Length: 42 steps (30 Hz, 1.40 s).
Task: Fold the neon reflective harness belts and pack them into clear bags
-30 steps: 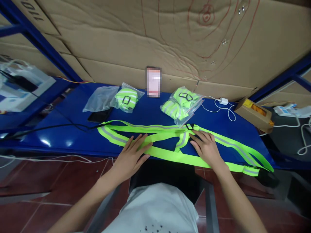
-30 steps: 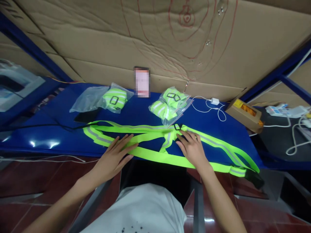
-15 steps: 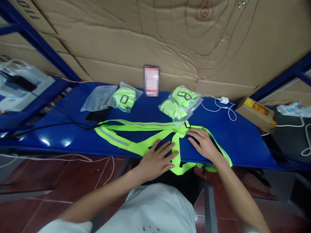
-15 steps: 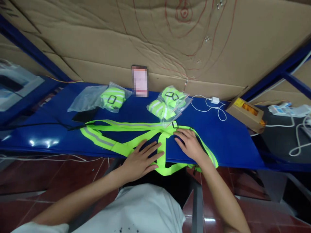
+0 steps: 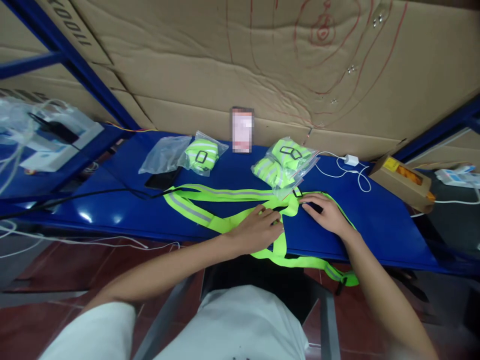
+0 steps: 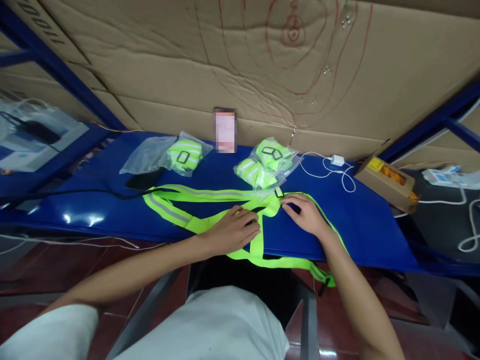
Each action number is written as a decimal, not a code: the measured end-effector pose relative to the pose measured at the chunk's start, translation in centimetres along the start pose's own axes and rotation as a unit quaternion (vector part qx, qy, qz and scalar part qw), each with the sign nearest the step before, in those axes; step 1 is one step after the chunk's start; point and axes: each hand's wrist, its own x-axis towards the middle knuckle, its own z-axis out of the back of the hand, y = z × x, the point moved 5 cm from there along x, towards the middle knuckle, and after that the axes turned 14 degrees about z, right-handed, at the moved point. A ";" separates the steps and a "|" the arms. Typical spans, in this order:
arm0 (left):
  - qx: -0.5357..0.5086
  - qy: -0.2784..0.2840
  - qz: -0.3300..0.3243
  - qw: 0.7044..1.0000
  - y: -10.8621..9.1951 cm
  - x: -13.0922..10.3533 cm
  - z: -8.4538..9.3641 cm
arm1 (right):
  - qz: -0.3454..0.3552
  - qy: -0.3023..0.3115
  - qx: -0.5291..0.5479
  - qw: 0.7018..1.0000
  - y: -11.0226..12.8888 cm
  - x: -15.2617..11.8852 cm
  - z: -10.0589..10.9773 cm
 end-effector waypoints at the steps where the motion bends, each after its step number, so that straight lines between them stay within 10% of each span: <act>1: 0.014 -0.008 -0.014 1.000 -0.6 0.9 -0.2 | 0.002 -0.002 0.009 1.000 -0.1 0.2 -0.1; 12: -0.097 -0.025 0.063 0.993 -1.1 5.8 -4.9 | -0.040 0.020 0.013 0.999 -0.5 -2.0 0.1; 19: -0.099 0.002 0.090 0.991 -0.2 5.6 -5.1 | -0.200 0.062 -0.109 0.972 1.0 -11.9 3.1; 25: -0.100 0.019 0.104 0.989 0.2 5.6 -5.2 | -0.368 0.000 -0.273 0.889 -1.5 -20.4 10.9; 28: -0.103 0.027 0.113 0.988 0.4 5.5 -5.1 | -0.423 -0.001 -0.320 0.847 -3.2 -20.5 14.6; 32: -0.113 0.050 0.125 0.984 0.9 5.5 -5.2 | -0.425 -0.087 -0.240 0.868 -5.1 -16.9 17.0; 37: -0.153 0.089 0.089 0.980 1.2 5.8 -4.1 | -0.363 -0.135 -0.251 0.887 -6.1 -14.5 16.5; 42: -0.266 0.121 0.059 0.954 1.8 4.5 0.0 | -0.324 -0.191 -0.352 0.857 -4.0 -19.2 15.3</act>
